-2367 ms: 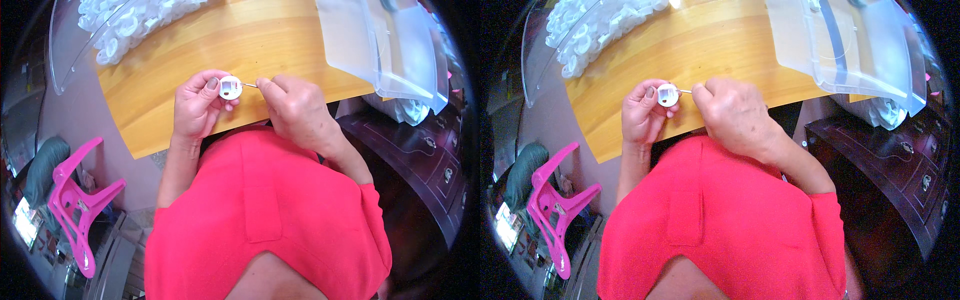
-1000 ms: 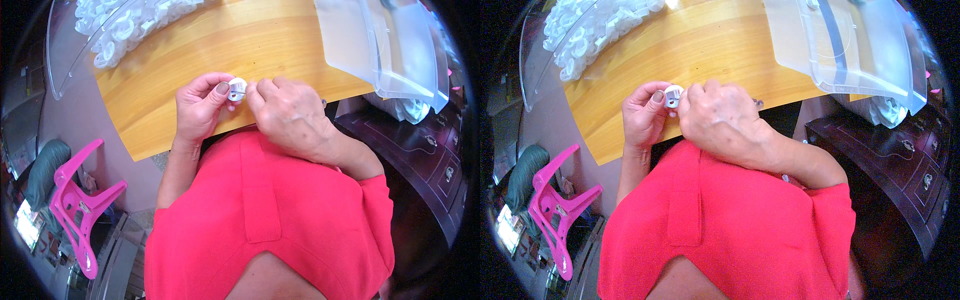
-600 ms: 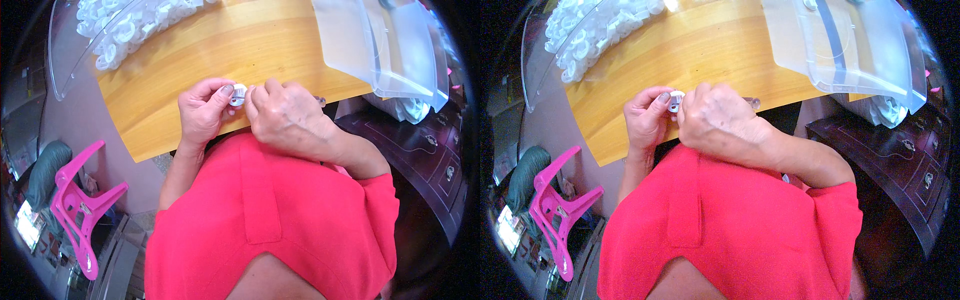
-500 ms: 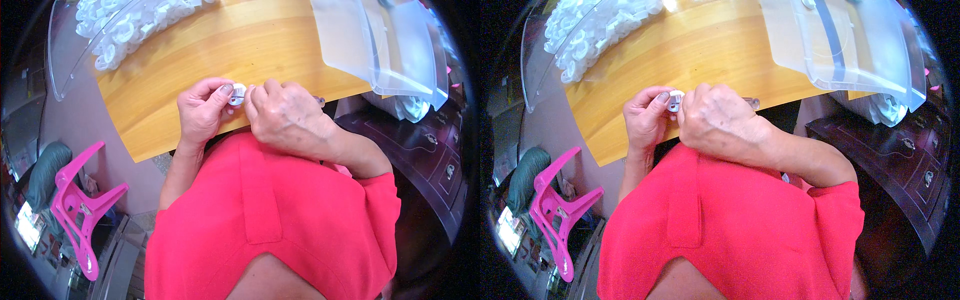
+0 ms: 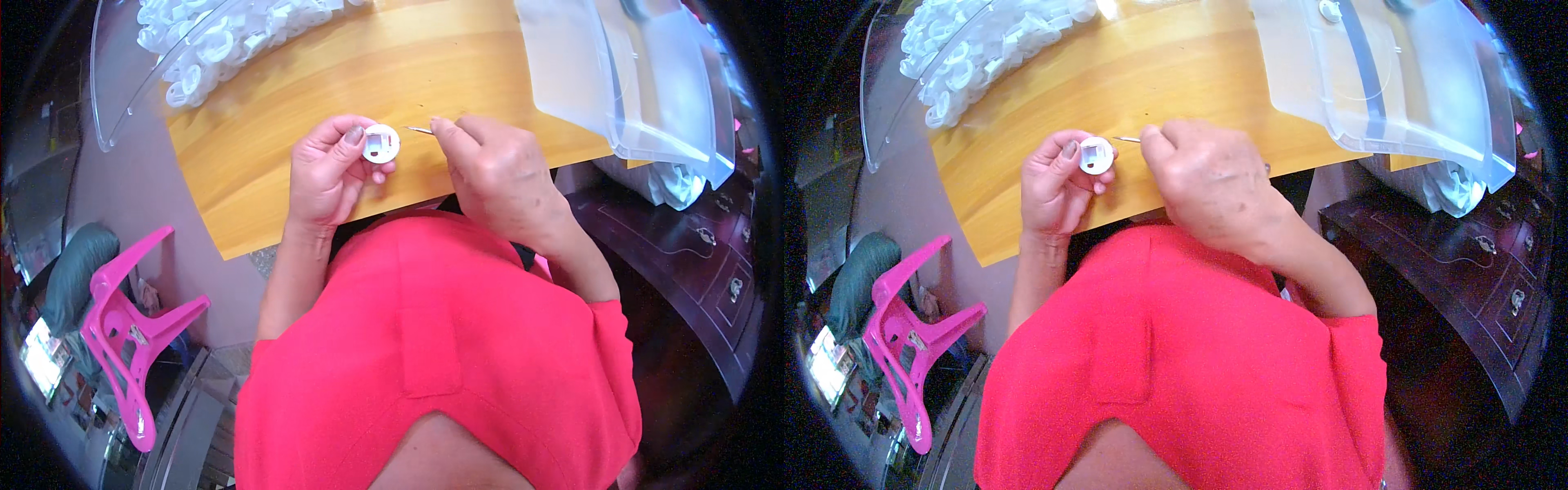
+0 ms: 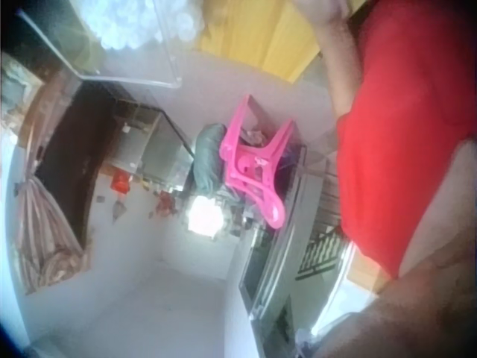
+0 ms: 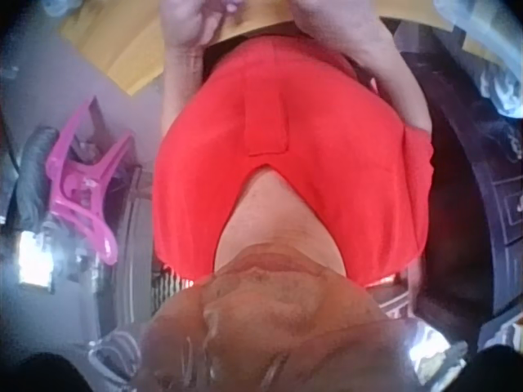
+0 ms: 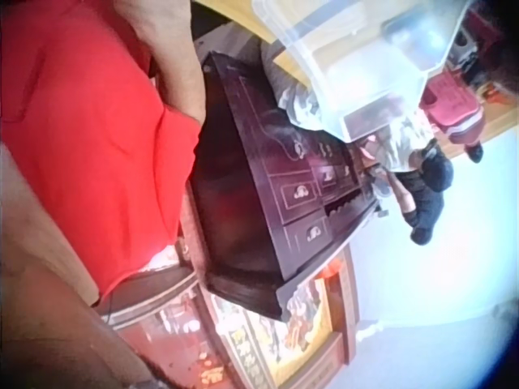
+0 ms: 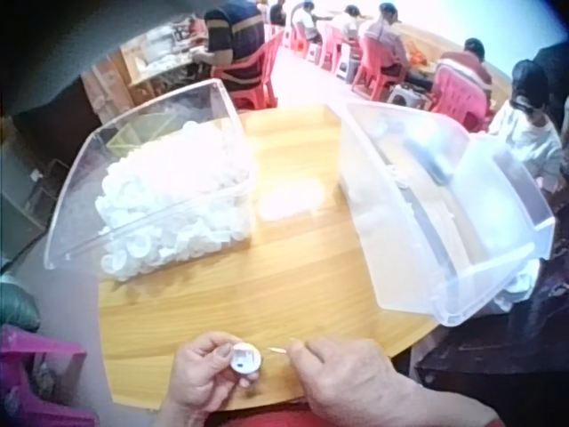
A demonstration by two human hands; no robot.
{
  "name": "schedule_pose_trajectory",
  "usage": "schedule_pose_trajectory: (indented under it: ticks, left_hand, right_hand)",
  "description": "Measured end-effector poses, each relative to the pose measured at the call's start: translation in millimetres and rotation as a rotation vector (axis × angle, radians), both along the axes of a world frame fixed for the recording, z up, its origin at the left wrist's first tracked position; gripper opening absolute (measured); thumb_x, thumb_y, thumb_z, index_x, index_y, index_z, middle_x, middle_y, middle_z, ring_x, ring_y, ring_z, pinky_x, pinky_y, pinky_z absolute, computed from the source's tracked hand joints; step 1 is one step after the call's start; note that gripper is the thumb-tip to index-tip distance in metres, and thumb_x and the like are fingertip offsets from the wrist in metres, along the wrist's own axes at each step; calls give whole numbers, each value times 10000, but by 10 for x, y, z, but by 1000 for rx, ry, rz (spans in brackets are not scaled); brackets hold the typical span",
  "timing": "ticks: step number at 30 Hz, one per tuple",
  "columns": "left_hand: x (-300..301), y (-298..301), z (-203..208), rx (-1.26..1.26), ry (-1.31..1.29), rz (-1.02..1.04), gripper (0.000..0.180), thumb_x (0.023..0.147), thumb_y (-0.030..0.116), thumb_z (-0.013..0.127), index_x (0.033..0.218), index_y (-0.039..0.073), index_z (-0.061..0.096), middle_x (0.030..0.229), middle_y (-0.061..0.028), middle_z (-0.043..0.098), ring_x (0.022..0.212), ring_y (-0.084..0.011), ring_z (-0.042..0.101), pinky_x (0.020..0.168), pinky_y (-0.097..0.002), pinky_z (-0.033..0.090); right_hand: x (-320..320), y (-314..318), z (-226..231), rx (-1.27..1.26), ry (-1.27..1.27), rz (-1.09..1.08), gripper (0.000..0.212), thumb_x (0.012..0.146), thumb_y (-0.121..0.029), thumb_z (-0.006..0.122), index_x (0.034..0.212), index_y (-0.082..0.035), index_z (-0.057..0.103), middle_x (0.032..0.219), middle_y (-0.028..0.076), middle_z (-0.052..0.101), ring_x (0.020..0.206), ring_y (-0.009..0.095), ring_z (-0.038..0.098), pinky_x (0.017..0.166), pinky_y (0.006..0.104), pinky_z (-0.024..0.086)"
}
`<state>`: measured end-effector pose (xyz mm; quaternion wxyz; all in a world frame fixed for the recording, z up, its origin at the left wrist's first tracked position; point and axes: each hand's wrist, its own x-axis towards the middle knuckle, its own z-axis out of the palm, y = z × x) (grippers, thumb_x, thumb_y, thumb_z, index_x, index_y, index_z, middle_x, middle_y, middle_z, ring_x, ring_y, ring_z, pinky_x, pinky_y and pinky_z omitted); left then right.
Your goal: The person assembles small white plastic components by inserting parts into them using a small pointed tool and places them onto the table.
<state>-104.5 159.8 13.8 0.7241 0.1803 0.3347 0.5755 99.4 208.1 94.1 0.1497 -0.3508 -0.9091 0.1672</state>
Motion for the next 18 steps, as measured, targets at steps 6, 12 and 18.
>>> schedule_pose_trajectory:
  ticks: [6, 12, 18]
  left_hand:
    - [-13, -26, -7, 13, 32, -6, 212, 957, 176, 517, 1058, 0, 578, 964, -242, 639, 730, -255, 630, 586, -307, 500]
    - [-5, -46, -6, 47, 41, -14, 221, 961, 176, 509, 1075, 0, 579, 980, -250, 636, 725, -254, 628, 584, -312, 501]
    - [12, -60, 30, 1, 35, -5, 231, 968, 182, 493, 1071, -8, 575, 970, -249, 635, 707, -248, 627, 569, -304, 500]
  right_hand:
    - [56, -110, -74, -90, 1, -21, 285, 706, 40, 622, 990, 28, 606, 708, 130, 553, 638, 294, 587, 525, 377, 471]
    - [19, -197, -105, -118, 49, -24, 282, 707, 36, 620, 988, 27, 603, 697, 133, 549, 624, 303, 581, 530, 387, 473]
    - [12, -237, -119, -135, 64, -30, 93, 715, -66, 592, 757, -21, 522, 651, 124, 529, 624, 314, 596, 542, 420, 499]
